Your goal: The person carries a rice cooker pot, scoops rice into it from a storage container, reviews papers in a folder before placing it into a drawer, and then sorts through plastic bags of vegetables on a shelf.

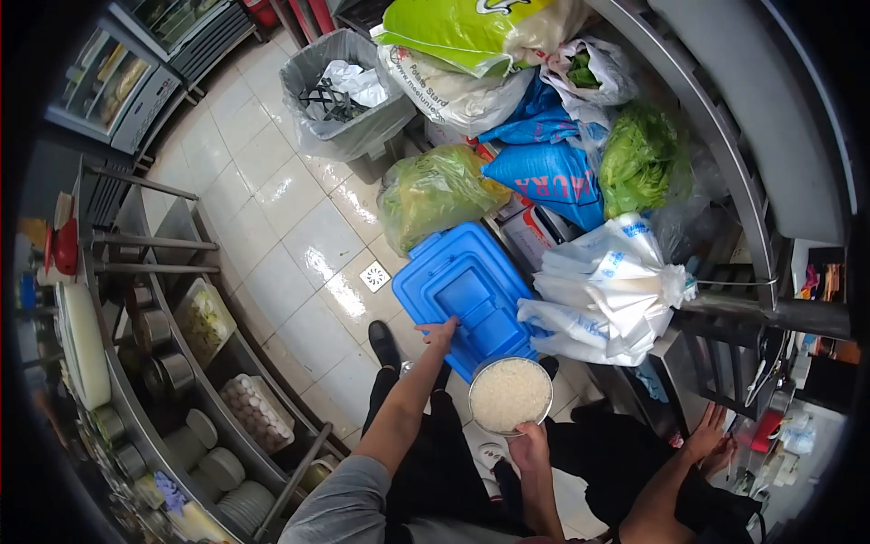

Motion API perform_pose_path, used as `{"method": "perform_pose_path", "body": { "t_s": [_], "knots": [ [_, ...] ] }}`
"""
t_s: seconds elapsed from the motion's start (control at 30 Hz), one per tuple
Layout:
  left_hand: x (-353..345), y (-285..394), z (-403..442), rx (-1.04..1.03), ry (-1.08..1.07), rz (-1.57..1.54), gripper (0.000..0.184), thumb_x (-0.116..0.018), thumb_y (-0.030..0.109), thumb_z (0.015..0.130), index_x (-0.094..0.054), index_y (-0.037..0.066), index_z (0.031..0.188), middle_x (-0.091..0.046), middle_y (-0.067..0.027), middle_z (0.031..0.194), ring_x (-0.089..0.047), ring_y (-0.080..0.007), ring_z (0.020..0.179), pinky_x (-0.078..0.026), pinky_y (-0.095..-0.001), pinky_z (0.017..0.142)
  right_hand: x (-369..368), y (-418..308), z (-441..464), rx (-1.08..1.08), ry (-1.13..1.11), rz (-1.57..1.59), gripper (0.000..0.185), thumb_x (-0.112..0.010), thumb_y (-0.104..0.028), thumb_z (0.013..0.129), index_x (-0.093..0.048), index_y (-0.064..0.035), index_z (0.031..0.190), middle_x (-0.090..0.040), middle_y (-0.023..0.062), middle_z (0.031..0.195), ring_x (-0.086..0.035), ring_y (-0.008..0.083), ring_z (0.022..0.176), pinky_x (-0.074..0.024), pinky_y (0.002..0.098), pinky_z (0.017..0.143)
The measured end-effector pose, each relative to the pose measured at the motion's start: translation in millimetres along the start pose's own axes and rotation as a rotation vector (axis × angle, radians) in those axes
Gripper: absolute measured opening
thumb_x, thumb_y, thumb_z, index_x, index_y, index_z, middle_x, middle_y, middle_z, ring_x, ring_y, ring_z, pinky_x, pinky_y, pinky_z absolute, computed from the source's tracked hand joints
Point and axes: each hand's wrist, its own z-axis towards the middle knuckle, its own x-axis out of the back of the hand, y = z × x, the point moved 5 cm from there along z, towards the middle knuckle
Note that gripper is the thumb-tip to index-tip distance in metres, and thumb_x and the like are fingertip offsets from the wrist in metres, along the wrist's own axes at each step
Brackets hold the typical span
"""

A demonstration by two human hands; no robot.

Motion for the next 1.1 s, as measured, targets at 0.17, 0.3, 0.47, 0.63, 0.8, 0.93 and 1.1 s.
{"method": "perform_pose_path", "body": {
  "t_s": [0.17,0.3,0.47,0.63,0.8,0.93,1.1],
  "knots": [
    [-7.5,7.8,3.3,-0.068,0.040,0.064,0.132,-0.079,0.036,0.053,0.027,0.009,0.128,-0.020,-0.0232,0.133,-0.032,-0.0389,0.118,-0.038,-0.0600,0.085,-11.2,-3.8,-6.3,0.000,-0.066,-0.063,0.061,-0.052,-0.006,0.067,-0.032,0.0017,0.124,-0.044,0.0153,0.121,-0.043,0.0294,0.113,-0.0356,0.0425,0.094],
    [1.2,-2.3,20.9,-0.200,-0.115,0.078,0.130,-0.079,0.043,0.052,0.015,0.000,0.131,-0.026,-0.0243,0.131,-0.035,-0.0357,0.117,-0.037,-0.0557,0.087,-17.6,0.2,-9.2,-0.018,-0.086,-0.067,0.059,-0.049,-0.002,0.067,-0.032,0.0022,0.124,-0.043,0.0166,0.121,-0.043,0.0308,0.113,-0.0362,0.0446,0.094],
    [81.5,-50.7,24.9,-0.629,-0.299,0.029,0.110,-0.071,0.053,0.059,-0.013,-0.004,0.133,-0.042,-0.0245,0.121,-0.043,-0.0297,0.112,-0.038,-0.0383,0.090,-62.2,-0.1,-20.9,-0.070,-0.223,-0.204,0.057,-0.049,-0.002,0.067,-0.033,0.0030,0.122,-0.045,0.0183,0.118,-0.048,0.0325,0.107,-0.0452,0.0454,0.085],
    [220.8,-143.9,-23.0,-0.656,-0.038,0.029,0.071,-0.059,0.045,0.073,-0.041,-0.006,0.120,-0.044,-0.0266,0.120,-0.043,-0.0344,0.112,-0.036,-0.0365,0.093,-133.0,14.3,-43.8,-0.237,-0.406,-0.333,0.052,-0.049,0.000,0.066,-0.038,0.0041,0.117,-0.047,0.0190,0.113,-0.053,0.0304,0.098,-0.0520,0.0409,0.073],
    [347.7,-229.6,-127.1,-0.611,-0.082,-0.421,0.059,-0.059,0.037,0.077,-0.043,-0.001,0.119,-0.052,-0.0197,0.110,-0.054,-0.0244,0.095,-0.045,-0.0340,0.078,-222.1,62.5,-89.1,-0.390,-0.635,-0.541,0.046,-0.048,-0.001,0.067,-0.041,0.0056,0.112,-0.050,0.0187,0.107,-0.055,0.0314,0.092,-0.0538,0.0405,0.070],
    [416.8,-286.4,-181.5,-0.645,0.106,-0.933,0.064,-0.060,0.035,0.079,-0.032,0.007,0.128,-0.054,-0.0092,0.098,-0.054,-0.0145,0.087,-0.044,-0.0261,0.067,-283.1,121.5,-132.2,-0.601,-0.838,-0.672,0.047,-0.048,-0.003,0.069,-0.038,0.0054,0.114,-0.048,0.0198,0.111,-0.054,0.0324,0.096,-0.0521,0.0427,0.074],
    [512.7,-349.2,-261.9,-0.739,0.723,-1.725,0.090,-0.066,0.024,0.076,0.001,0.013,0.135,-0.032,-0.0143,0.125,-0.051,-0.0177,0.098,-0.045,-0.0340,0.076,-354.1,216.1,-221.6,-0.795,-1.078,-0.846,0.048,-0.047,-0.003,0.070,-0.036,0.0058,0.116,-0.046,0.0198,0.114,-0.052,0.0324,0.099,-0.0502,0.0436,0.079]
  ]
}}
